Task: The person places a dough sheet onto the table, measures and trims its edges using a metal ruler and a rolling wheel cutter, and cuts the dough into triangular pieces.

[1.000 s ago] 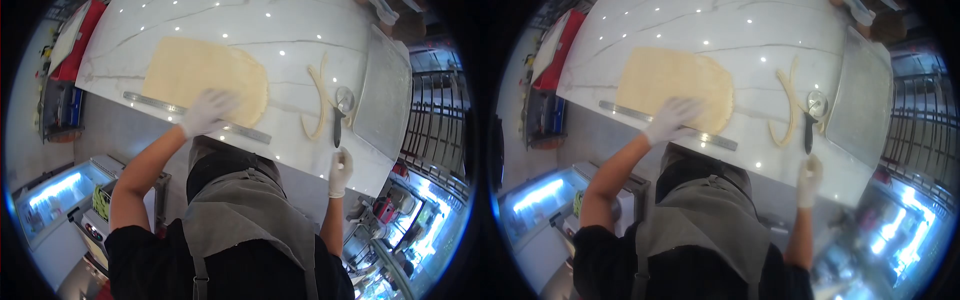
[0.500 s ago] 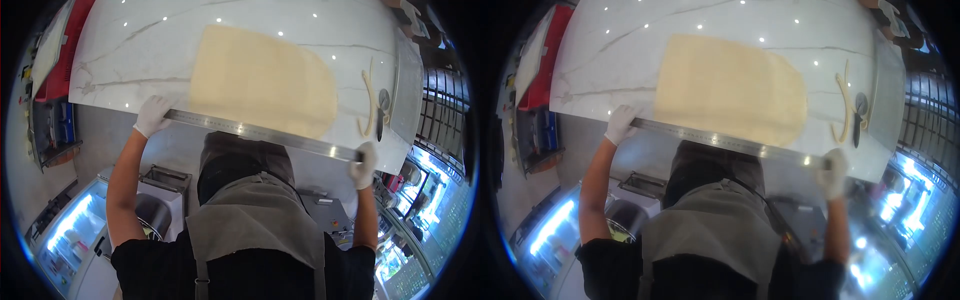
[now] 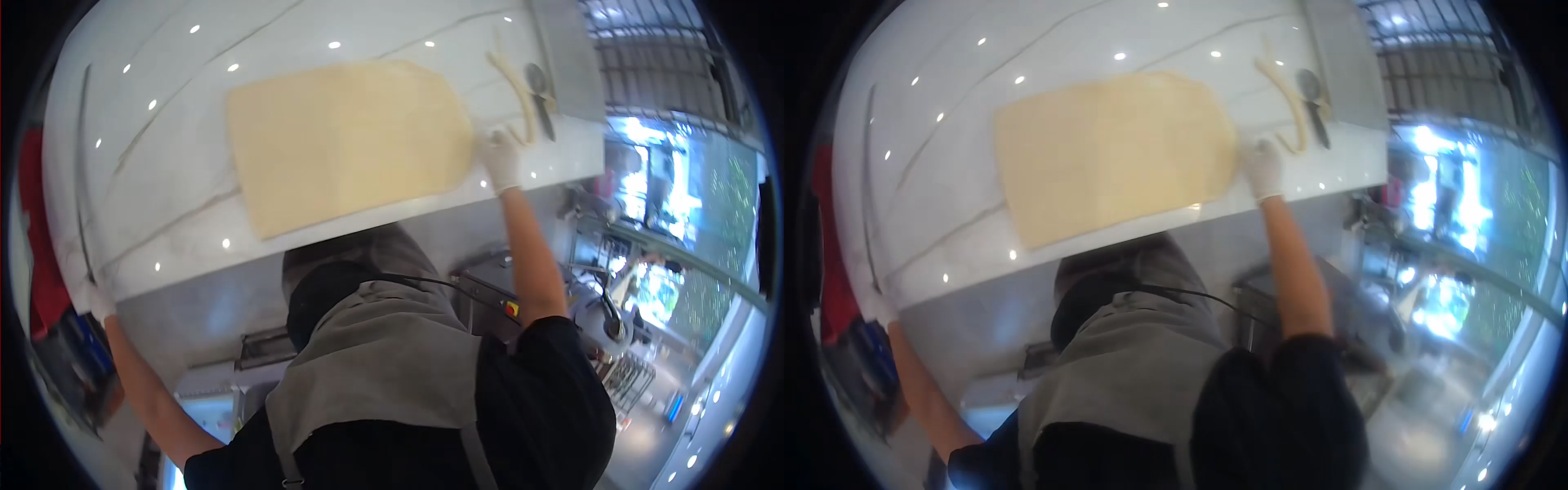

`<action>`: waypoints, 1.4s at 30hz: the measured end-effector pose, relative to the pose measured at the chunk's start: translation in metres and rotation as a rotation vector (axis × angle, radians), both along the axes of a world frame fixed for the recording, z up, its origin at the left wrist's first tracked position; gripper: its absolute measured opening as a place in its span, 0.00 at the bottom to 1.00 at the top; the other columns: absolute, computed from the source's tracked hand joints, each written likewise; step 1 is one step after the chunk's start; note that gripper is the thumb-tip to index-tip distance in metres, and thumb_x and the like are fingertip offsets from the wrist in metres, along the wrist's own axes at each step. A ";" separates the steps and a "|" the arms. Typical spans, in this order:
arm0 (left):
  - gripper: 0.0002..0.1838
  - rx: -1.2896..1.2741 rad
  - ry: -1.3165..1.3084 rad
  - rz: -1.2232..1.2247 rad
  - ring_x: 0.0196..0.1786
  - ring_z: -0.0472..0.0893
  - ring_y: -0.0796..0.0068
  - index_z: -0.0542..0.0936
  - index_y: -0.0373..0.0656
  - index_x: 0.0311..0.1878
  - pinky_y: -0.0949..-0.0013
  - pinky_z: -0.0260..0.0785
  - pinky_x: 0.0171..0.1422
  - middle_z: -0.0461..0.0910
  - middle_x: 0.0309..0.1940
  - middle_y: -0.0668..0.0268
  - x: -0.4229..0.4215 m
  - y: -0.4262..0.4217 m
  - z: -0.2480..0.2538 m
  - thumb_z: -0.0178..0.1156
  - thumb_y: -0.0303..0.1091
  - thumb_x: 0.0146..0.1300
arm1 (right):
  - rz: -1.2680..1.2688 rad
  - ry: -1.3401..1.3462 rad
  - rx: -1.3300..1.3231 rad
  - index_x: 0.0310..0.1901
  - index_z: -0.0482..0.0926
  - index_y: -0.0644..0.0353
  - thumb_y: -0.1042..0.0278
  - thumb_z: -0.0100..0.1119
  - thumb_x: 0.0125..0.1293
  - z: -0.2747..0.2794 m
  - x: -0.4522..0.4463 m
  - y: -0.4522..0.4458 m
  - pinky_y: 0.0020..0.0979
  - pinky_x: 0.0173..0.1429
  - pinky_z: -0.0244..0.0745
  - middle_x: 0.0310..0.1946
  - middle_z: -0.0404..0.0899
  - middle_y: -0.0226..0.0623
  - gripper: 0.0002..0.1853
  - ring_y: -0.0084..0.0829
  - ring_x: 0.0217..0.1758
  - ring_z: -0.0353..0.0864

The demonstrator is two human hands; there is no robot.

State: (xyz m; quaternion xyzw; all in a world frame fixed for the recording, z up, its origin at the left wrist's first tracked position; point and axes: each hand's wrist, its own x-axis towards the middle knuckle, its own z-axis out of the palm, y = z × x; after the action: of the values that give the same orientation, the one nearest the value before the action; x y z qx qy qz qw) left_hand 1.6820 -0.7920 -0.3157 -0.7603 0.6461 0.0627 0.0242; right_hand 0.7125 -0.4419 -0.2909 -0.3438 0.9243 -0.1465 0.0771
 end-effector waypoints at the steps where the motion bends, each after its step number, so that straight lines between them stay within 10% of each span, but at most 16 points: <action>1: 0.32 -0.008 -0.062 0.026 0.63 0.79 0.42 0.75 0.35 0.65 0.48 0.72 0.64 0.81 0.58 0.41 0.001 -0.004 -0.002 0.45 0.56 0.78 | -0.139 -0.062 -0.112 0.55 0.83 0.70 0.52 0.70 0.63 -0.003 0.022 0.009 0.37 0.57 0.79 0.47 0.87 0.54 0.28 0.45 0.51 0.87; 6: 0.33 0.055 -0.434 0.172 0.60 0.81 0.44 0.77 0.38 0.64 0.46 0.76 0.58 0.82 0.57 0.47 -0.066 -0.030 -0.022 0.47 0.59 0.76 | -0.186 -0.214 -0.222 0.49 0.85 0.68 0.58 0.67 0.61 0.002 0.061 0.011 0.41 0.57 0.79 0.43 0.87 0.53 0.22 0.47 0.48 0.87; 7: 0.32 -0.219 -0.649 -0.111 0.61 0.80 0.45 0.77 0.38 0.63 0.47 0.76 0.60 0.82 0.58 0.48 -0.099 -0.027 -0.026 0.49 0.58 0.75 | -0.209 -0.219 -0.232 0.49 0.85 0.68 0.58 0.67 0.61 0.000 0.067 0.008 0.41 0.57 0.79 0.43 0.87 0.53 0.22 0.47 0.48 0.87; 10: 0.33 -0.627 0.179 -0.681 0.71 0.73 0.48 0.72 0.34 0.69 0.51 0.64 0.75 0.76 0.67 0.48 -0.284 -0.033 0.001 0.64 0.46 0.68 | -0.255 -0.098 -0.352 0.48 0.85 0.66 0.60 0.67 0.60 -0.004 0.083 0.004 0.41 0.51 0.80 0.37 0.87 0.49 0.20 0.46 0.42 0.87; 17: 0.31 0.013 0.761 -1.337 0.71 0.74 0.54 0.73 0.43 0.72 0.56 0.62 0.76 0.76 0.68 0.55 -0.725 0.073 0.089 0.64 0.42 0.68 | -0.374 -0.312 -0.335 0.43 0.83 0.65 0.63 0.67 0.62 0.011 0.084 -0.006 0.34 0.40 0.77 0.29 0.84 0.42 0.14 0.34 0.33 0.84; 20: 0.35 0.354 0.892 -1.134 0.70 0.75 0.53 0.70 0.39 0.73 0.56 0.64 0.75 0.75 0.68 0.50 -0.787 0.139 0.075 0.63 0.50 0.68 | -0.239 -0.362 -0.304 0.41 0.82 0.65 0.64 0.67 0.62 0.029 0.077 -0.010 0.33 0.38 0.76 0.27 0.83 0.43 0.13 0.34 0.31 0.83; 28: 0.46 0.940 1.217 -0.378 0.69 0.75 0.51 0.60 0.34 0.78 0.60 0.66 0.73 0.75 0.65 0.43 -0.781 0.161 0.141 0.63 0.53 0.65 | 0.241 -0.540 -0.456 0.39 0.79 0.64 0.70 0.64 0.63 0.130 0.127 -0.062 0.39 0.34 0.77 0.28 0.82 0.47 0.08 0.45 0.27 0.82; 36: 0.28 0.579 1.095 -0.860 0.55 0.82 0.67 0.77 0.29 0.63 0.64 0.73 0.63 0.84 0.52 0.55 -0.608 0.046 0.199 0.62 0.38 0.63 | 0.675 -0.280 -0.532 0.41 0.79 0.60 0.73 0.66 0.61 0.172 0.281 -0.142 0.37 0.31 0.75 0.30 0.79 0.42 0.08 0.38 0.25 0.80; 42: 0.27 0.638 1.422 -0.451 0.59 0.81 0.72 0.74 0.30 0.67 0.66 0.74 0.65 0.83 0.57 0.58 -0.353 -0.007 0.243 0.62 0.30 0.65 | 1.026 0.027 -0.513 0.42 0.79 0.56 0.66 0.60 0.59 0.184 0.515 -0.219 0.36 0.25 0.74 0.29 0.76 0.36 0.10 0.33 0.26 0.80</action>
State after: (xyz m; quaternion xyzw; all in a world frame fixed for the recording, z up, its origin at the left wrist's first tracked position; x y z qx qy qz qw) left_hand 1.3293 -0.7991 -0.0725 -0.3467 0.5956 0.7058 -0.1644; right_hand 1.2275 -0.6608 -0.1073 -0.7579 0.5750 -0.3054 0.0405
